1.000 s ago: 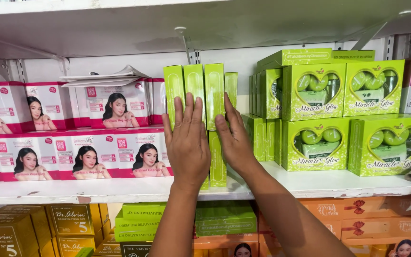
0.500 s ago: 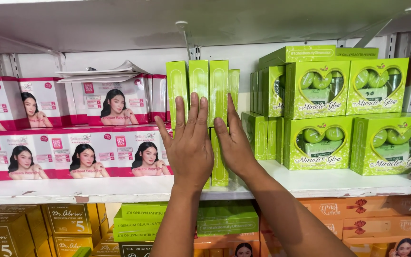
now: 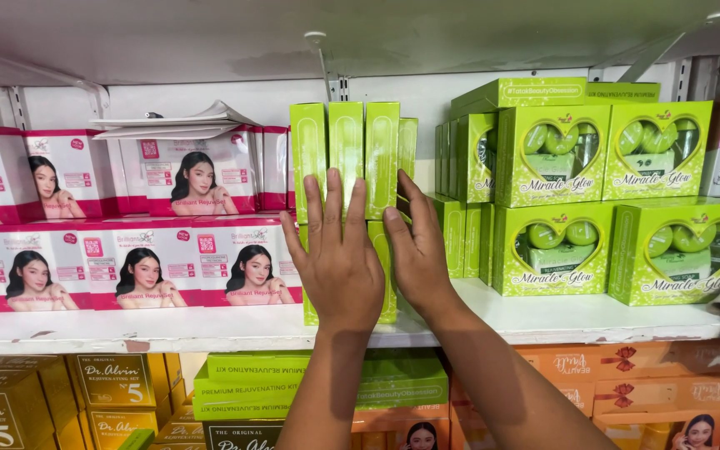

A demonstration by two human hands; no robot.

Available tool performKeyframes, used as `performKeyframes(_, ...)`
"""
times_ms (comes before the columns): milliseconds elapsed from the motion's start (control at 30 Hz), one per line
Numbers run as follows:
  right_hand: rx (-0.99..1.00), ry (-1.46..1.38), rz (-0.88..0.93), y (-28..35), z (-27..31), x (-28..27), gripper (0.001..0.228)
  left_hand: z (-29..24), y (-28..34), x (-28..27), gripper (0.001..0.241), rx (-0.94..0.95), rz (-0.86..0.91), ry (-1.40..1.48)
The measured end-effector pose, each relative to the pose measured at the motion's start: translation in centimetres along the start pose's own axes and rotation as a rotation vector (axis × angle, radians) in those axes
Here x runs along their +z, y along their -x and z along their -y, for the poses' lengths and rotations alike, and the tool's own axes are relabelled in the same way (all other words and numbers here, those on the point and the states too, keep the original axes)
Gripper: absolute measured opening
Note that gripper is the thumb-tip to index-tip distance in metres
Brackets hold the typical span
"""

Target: The person wipes the surfaces of green 'Miracle Glow' product boxes on a shelf using a cloth. They pick up each box, wipe it on multiple sides, and place it back on the shelf in a neat arrangement.

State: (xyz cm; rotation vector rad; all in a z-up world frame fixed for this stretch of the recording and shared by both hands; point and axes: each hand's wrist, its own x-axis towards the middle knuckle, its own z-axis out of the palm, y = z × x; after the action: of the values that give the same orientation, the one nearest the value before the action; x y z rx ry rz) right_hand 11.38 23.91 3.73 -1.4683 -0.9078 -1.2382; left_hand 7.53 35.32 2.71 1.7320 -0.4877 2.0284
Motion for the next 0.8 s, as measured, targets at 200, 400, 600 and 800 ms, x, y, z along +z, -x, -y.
performKeyframes(200, -0.088, 0.016, -0.137, 0.7, 0.7, -0.1, 0.044, -1.0, 0.5, 0.1, 0.046, 0.002, -0.008, -0.051)
performKeyframes(400, -0.103, 0.08, -0.167, 0.5, 0.9, 0.0, 0.029, -1.2, 0.8, 0.5, 0.039, 0.014, -0.022, -0.087)
performKeyframes(600, -0.08, 0.076, -0.174, 0.1, 1.3, 0.0, 0.026, -1.4, 0.7, 0.4, 0.038, 0.021, -0.042, -0.118)
performKeyframes(800, -0.098, 0.128, -0.161, 0.3, 1.6, -0.1, 0.026, -1.2, 1.1, 0.5, 0.043, 0.029, -0.022, -0.132)
